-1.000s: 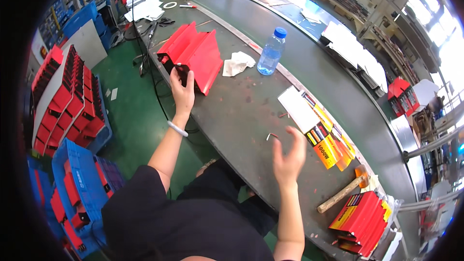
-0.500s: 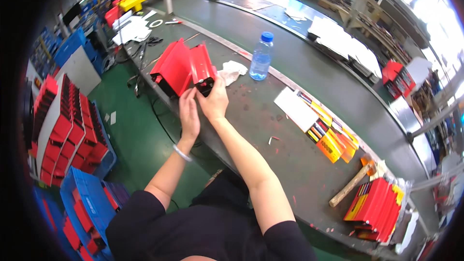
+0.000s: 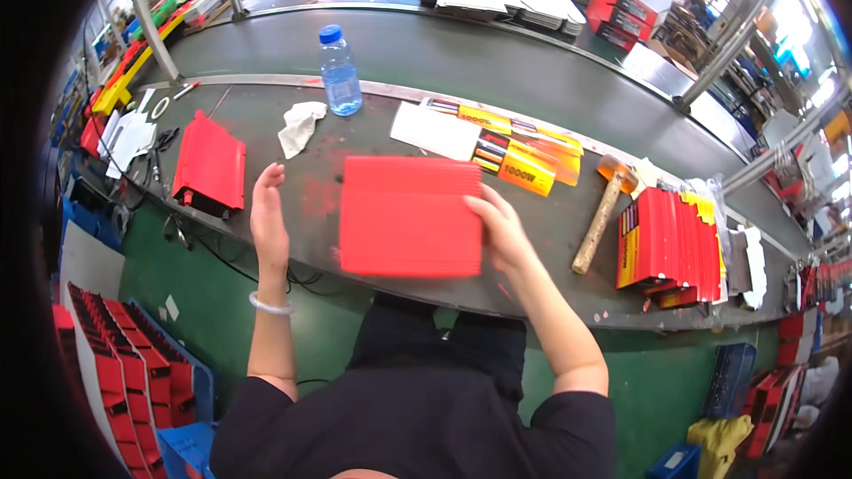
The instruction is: Applying product labels to power inverter units on a factory assembly line.
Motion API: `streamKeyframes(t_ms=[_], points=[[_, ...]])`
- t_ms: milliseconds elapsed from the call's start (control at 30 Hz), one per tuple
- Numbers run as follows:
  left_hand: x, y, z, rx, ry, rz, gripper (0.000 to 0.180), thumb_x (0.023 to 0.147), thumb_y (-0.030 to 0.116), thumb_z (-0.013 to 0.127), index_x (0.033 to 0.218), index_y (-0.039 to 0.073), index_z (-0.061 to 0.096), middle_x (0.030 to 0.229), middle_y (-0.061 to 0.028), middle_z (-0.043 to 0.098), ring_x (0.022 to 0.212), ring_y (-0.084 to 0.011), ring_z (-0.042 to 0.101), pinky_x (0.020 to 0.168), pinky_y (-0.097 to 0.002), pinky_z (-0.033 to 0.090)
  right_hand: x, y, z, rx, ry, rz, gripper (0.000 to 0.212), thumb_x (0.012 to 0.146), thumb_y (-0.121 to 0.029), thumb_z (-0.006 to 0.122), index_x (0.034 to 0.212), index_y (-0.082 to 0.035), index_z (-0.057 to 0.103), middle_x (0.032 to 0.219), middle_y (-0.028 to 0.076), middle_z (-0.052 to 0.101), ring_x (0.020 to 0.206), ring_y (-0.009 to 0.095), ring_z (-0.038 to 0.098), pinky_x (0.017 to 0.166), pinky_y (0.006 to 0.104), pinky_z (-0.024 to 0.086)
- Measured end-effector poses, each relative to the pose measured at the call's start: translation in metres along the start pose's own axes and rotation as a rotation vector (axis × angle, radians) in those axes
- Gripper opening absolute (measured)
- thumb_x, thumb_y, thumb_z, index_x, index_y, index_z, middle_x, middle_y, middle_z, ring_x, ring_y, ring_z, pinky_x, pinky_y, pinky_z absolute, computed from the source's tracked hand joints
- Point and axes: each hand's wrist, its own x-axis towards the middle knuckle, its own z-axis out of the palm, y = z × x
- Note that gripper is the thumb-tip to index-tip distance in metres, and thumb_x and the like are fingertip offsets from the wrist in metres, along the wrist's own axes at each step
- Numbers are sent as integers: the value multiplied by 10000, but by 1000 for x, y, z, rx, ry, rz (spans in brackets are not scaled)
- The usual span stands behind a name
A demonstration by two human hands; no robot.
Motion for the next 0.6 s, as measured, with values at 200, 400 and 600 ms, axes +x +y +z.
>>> streamKeyframes(t_ms=[200, 400, 600], points=[[43, 3, 94, 336, -400, 293, 440, 878, 311, 602, 1177, -11, 564, 1238, -169, 553, 1180, -326, 500, 1004, -390, 377, -51, -11, -71, -89, 173, -8, 460, 900, -215, 582, 1304, -32, 462, 1081, 49, 623, 881, 99, 625, 699, 232, 502], [84, -47, 206, 611, -677, 487, 655, 772, 339, 708, 1300, 34, 469, 1372, -166, 432, 1261, -323, 422, 1043, -423, 344, -23, 11, -97, -130, 188, 131, 499, 902, -330, 595, 1283, -25, 489, 983, 38, 635, 836, 86, 603, 649, 227, 477], [96, -40, 243, 802, -777, 584, 730, 572, 305, 826, 1207, 87, 541, 1161, -115, 535, 1142, -283, 491, 956, -415, 381, -27, -1, -101, -928, 253, -40, 481, 898, -351, 594, 1174, 42, 563, 1014, 120, 573, 900, 198, 585, 853, 284, 449]])
